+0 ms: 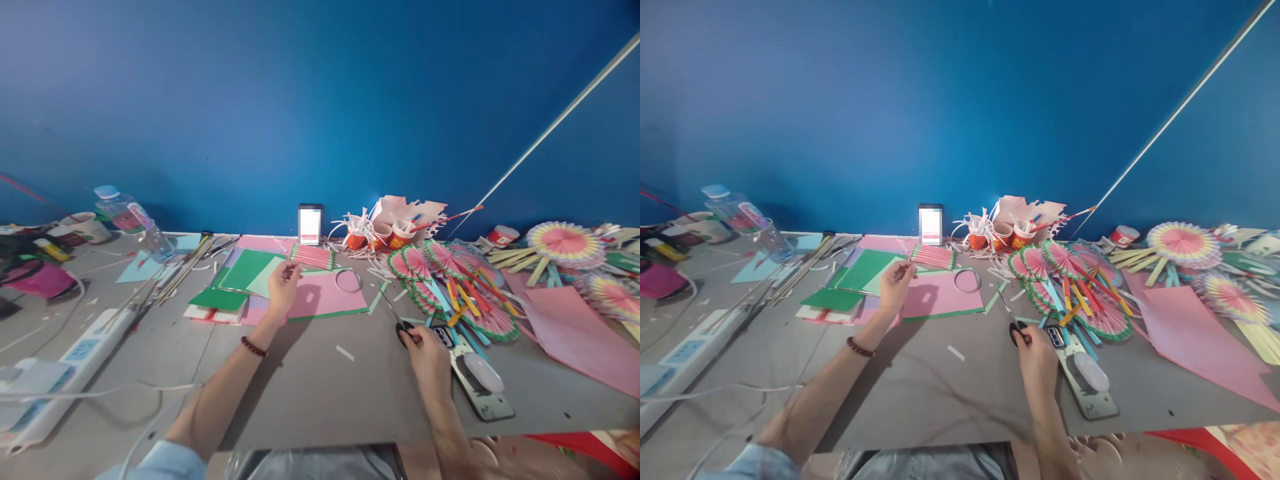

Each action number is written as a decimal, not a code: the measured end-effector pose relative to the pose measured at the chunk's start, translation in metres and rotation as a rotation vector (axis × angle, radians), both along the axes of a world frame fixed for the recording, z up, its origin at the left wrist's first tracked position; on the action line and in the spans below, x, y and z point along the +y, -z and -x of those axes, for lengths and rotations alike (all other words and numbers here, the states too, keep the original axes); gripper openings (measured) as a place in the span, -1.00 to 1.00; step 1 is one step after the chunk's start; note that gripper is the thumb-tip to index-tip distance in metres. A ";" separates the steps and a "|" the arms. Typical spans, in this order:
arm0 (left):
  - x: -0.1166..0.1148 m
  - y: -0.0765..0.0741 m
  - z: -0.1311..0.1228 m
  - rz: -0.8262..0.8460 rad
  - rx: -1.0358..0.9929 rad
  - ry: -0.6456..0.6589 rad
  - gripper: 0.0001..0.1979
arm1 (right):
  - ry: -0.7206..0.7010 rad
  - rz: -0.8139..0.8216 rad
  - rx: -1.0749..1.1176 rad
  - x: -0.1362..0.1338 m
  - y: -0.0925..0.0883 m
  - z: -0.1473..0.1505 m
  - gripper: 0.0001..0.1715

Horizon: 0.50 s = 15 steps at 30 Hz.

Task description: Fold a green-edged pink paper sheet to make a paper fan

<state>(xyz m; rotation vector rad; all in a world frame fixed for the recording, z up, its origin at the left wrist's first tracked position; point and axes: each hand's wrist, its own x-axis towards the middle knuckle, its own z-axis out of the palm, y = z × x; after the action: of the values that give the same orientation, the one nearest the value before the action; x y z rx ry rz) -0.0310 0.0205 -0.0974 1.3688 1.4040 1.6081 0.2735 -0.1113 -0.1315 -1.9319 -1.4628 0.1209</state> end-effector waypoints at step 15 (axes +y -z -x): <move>0.011 0.015 0.037 0.182 0.861 -0.171 -0.72 | -0.454 0.038 -0.180 0.010 -0.027 0.034 -0.65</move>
<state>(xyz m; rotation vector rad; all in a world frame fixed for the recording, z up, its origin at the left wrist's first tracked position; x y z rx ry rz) -0.0679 0.0317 -0.1128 1.9755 2.1276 0.9453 0.2399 -0.1010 -0.1049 -1.6416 -2.0157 0.1840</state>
